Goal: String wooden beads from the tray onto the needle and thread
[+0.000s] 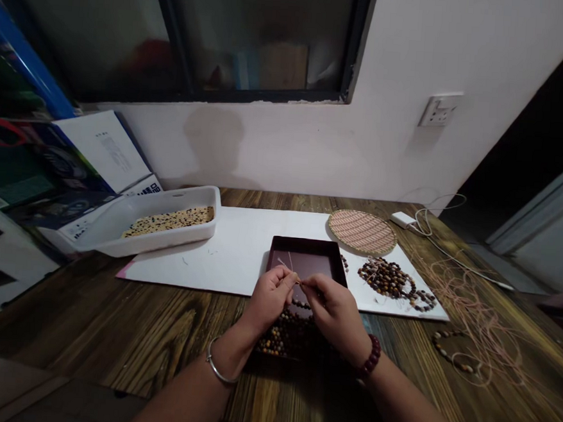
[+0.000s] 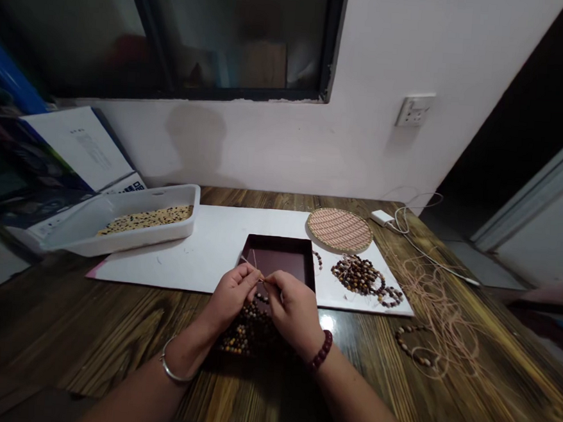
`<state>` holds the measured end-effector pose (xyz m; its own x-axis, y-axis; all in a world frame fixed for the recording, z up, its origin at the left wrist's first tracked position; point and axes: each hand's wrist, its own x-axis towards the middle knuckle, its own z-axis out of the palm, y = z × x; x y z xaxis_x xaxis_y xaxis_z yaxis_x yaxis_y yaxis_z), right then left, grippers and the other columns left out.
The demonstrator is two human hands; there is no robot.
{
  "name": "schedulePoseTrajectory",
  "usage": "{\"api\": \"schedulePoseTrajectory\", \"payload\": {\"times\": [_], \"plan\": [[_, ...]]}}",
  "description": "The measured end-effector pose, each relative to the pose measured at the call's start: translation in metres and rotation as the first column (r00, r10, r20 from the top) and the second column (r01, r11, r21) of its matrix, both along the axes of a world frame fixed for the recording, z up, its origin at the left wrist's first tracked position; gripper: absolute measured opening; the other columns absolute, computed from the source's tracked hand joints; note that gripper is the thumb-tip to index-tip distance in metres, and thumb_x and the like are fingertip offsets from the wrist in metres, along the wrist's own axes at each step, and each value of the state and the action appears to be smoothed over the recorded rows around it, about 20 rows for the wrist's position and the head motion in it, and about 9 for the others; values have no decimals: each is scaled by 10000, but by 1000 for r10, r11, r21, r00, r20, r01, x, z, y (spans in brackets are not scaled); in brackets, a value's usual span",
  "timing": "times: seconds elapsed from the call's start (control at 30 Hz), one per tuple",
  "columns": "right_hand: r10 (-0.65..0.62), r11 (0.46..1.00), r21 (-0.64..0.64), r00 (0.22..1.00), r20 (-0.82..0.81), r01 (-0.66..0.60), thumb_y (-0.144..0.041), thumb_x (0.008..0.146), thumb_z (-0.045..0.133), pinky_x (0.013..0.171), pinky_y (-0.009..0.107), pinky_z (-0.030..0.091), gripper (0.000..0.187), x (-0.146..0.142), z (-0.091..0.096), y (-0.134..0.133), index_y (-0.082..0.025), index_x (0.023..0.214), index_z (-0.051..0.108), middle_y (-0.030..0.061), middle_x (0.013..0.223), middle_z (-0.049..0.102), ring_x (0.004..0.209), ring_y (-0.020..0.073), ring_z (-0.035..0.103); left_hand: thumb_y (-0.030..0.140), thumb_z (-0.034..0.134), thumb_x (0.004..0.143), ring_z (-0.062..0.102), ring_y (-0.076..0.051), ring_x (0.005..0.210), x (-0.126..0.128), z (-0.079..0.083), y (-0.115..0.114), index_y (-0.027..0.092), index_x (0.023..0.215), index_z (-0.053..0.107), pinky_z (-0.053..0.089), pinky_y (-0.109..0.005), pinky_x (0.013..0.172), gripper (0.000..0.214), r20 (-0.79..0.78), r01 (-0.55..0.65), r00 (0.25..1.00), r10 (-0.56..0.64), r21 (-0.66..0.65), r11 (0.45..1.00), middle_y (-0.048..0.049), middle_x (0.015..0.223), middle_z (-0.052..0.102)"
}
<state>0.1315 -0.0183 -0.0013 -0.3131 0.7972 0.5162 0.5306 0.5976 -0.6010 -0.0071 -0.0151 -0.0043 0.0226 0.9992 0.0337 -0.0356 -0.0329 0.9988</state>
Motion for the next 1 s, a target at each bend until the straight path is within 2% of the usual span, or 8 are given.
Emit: {"api": "schedulePoseTrajectory", "payload": {"times": [0.2, 0.47, 0.6, 0.8, 0.9, 1.0], "plan": [[12, 999, 36, 995, -99, -8, -151, 823, 493, 597, 245, 462, 142, 0, -1, 0, -187, 810, 629, 40, 738, 680, 649, 147, 607, 458, 559, 733, 305, -65, 407, 1, 2, -2, 185, 602, 452, 243, -205, 429, 322, 9, 31, 999, -31, -19, 999, 70, 431, 393], [7, 997, 76, 992, -123, 2, -181, 843, 492, 627, 244, 484, 162, 0, -4, 2, -204, 837, 652, 34, 749, 688, 671, 147, 625, 475, 654, 649, 293, -51, 410, 0, 5, -2, 162, 656, 510, 216, -197, 425, 344, 162, 123, 981, -104, -114, 986, 78, 441, 391], [29, 999, 48, 990, -137, -22, -170, 841, 490, 631, 244, 490, 156, 0, -5, 2, -196, 860, 643, 43, 779, 695, 689, 147, 631, 457, 663, 644, 255, -43, 393, -1, 3, -1, 163, 670, 496, 180, -199, 412, 339, 210, 142, 972, -111, -141, 980, 91, 426, 367], [-33, 996, 82, 993, -112, 43, -192, 837, 485, 631, 263, 482, 153, 4, -1, 3, -196, 823, 638, 54, 763, 689, 690, 164, 628, 473, 627, 676, 290, -44, 395, -5, 2, 2, 172, 662, 465, 198, -191, 409, 342, 196, 74, 979, -51, -113, 991, 84, 442, 401], [-41, 998, 29, 984, -171, 47, -212, 832, 497, 613, 258, 472, 136, 6, 1, 4, -198, 795, 627, 44, 737, 679, 659, 158, 611, 468, 627, 673, 325, -39, 389, -6, 3, 2, 173, 682, 467, 213, -179, 400, 336, 231, 110, 970, -73, -153, 982, 76, 469, 449], [-42, 995, -104, 954, -296, 11, -239, 815, 515, 604, 250, 465, 123, 6, 2, 6, -193, 761, 615, 26, 703, 656, 641, 147, 586, 404, 648, 664, 396, -35, 407, -7, 3, 1, 170, 693, 466, 248, -162, 403, 298, 307, 173, 946, -108, -193, 966, 54, 527, 524]]}}
